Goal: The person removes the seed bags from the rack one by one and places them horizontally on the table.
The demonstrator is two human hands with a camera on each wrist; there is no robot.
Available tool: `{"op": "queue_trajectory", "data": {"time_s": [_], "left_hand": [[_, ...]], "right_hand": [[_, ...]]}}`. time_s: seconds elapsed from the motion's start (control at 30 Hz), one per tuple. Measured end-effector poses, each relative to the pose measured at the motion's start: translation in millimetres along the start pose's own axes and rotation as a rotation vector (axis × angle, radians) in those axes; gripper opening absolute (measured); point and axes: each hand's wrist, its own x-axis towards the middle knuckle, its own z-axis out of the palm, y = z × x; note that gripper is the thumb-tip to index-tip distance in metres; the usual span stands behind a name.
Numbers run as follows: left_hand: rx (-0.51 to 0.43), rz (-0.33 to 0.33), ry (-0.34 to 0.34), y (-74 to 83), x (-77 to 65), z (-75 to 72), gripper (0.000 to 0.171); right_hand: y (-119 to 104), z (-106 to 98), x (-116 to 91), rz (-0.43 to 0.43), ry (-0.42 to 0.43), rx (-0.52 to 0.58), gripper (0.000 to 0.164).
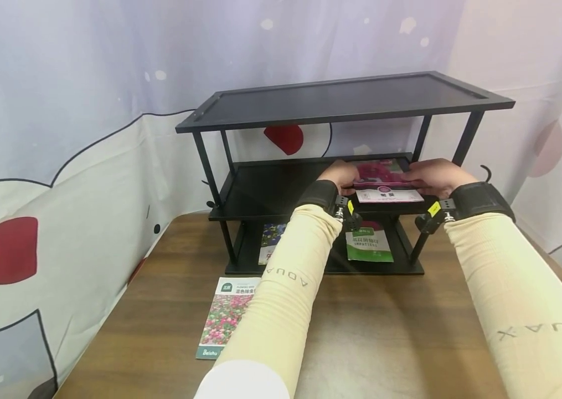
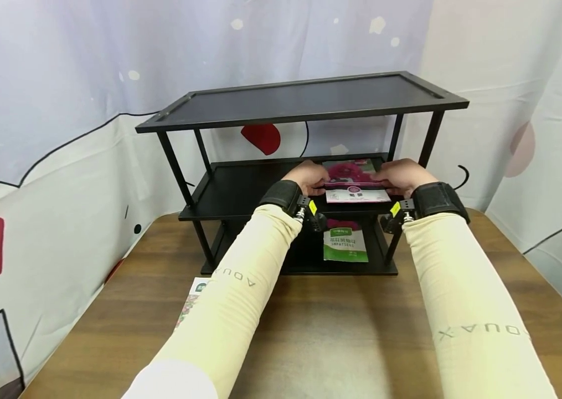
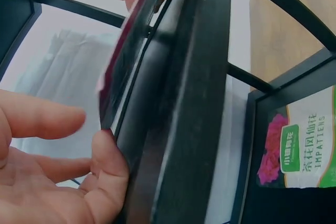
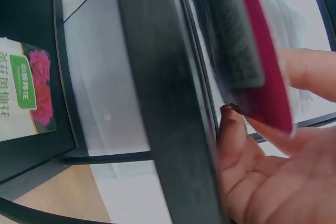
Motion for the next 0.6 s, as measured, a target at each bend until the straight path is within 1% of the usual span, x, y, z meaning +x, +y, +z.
{"op": "queue_trajectory", "data": {"time_s": [0.07, 0.1, 0.2, 0.33, 0.43, 0.47, 0.53, 0.6], "left_hand": [[0.026, 0.015, 0.000, -0.7, -0.3, -1.4, 0.010], [0.036, 0.022, 0.001, -1.0, -1.0, -1.8, 0.009], [0.055, 0.037, 0.016, -2.1, -3.1, -1.3, 0.015], [0.045, 0.040, 0.048, -3.5, -5.7, 0.2, 0.014], [0.031, 0.040, 0.064, -4.5, -7.3, 0.3, 0.015], [0.029, 0.041, 0.064, -4.8, -7.7, 0.1, 0.017], [0.030, 0.044, 0.068, -5.5, -7.7, -0.3, 0.021], [0.027, 0.050, 0.065, -6.3, -7.1, -0.6, 0.019]], "right_hand": [[-0.5, 2.0, 0.3, -0.007, 0.019, 0.022, 0.078], [-0.9, 2.7, 0.4, -0.007, 0.028, 0.031, 0.078], [-1.3, 3.6, 0.5, -0.014, 0.044, 0.032, 0.077], [0.5, 4.4, 0.3, -0.019, 0.063, -0.042, 0.075], [2.2, 5.8, 0.7, -0.011, 0.069, -0.072, 0.074], [2.7, 6.3, 1.2, -0.010, 0.069, -0.070, 0.074], [3.2, 7.3, 2.4, -0.005, 0.066, -0.025, 0.075], [3.7, 8.0, 3.8, -0.003, 0.074, -0.001, 0.076]]}}
